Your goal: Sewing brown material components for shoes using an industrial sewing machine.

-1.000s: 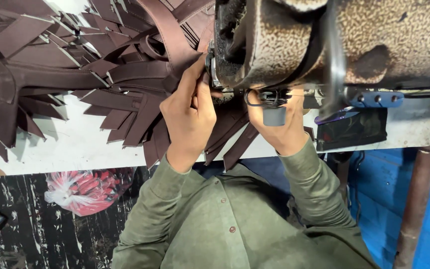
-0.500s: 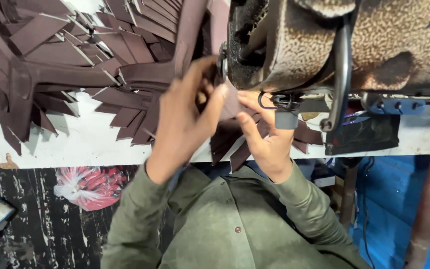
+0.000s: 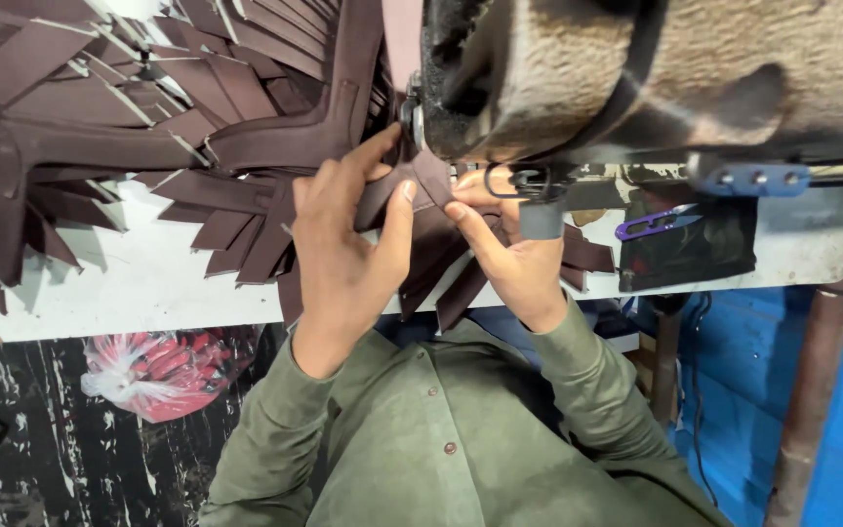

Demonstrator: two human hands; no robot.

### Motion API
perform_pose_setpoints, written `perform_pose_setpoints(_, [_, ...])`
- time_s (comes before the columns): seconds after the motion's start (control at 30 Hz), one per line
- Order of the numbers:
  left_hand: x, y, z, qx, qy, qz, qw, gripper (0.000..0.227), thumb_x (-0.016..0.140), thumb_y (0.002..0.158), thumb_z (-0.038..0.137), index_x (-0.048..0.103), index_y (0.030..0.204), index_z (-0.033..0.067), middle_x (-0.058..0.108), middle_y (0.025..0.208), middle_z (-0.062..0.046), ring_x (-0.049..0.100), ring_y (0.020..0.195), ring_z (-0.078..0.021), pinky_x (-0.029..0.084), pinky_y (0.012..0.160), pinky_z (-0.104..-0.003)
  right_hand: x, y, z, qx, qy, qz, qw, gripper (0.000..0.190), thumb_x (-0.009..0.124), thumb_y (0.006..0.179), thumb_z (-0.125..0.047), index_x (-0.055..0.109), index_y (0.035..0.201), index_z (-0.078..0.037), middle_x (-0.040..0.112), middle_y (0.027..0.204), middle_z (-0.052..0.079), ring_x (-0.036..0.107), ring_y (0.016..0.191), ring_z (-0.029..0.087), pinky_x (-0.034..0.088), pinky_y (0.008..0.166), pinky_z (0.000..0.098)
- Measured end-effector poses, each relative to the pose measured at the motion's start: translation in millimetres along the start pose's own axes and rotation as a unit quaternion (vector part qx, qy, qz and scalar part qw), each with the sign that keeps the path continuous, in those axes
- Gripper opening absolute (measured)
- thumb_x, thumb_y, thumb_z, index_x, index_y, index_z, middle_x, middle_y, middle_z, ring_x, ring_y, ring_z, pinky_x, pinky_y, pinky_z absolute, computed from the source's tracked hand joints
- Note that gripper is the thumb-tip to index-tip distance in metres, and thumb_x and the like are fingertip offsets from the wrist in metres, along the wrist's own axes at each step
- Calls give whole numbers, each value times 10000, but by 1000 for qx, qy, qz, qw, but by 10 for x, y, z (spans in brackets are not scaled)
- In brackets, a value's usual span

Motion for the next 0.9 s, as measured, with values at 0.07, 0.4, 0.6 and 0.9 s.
perform_pose_setpoints(0.07, [41,76,63,33,27,-8,999,383,701,970,132,664,1346,68,678,1012,-72,612,976,-205,396,923,-344,-29,2,82,12,39,15,999,100,700,1009,48,665,1103,41,638,1146,92,619,1090,161,524,950,293])
perform_pose_setpoints(0.4, [186,565,156,148,58,-67,985,359,691,954,36,695,1312,67,611,1002,-65,559,1112,-260,354,1074,-390,-72,94,283,139,206,20,968,240,670,1062,19,521,879,-24,655,1001,58,674,901,146,587,836,321])
perform_pose_setpoints(0.6, [134,351,348,217,108,37,969,261,680,981,6,659,1235,60,607,1085,-102,562,1171,-282,317,1163,-457,50,139,238,185,296,28,936,338,675,1007,-5,403,843,-121,707,1141,102,737,959,194,622,890,359])
perform_pose_setpoints(0.9, [257,-346,-14,106,83,90,987,168,718,993,124,614,1086,30,568,1189,-130,539,1200,-364,413,1121,-508,104,55,311,157,199,80,964,164,705,996,-17,547,953,-18,696,1159,81,679,985,113,591,873,283])
Point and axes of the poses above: each hand's wrist, its own y-axis towards the middle knuckle, its own x-axis out of the palm, z = x × y, the point moved 8 cm from there along y, towards the middle knuckle
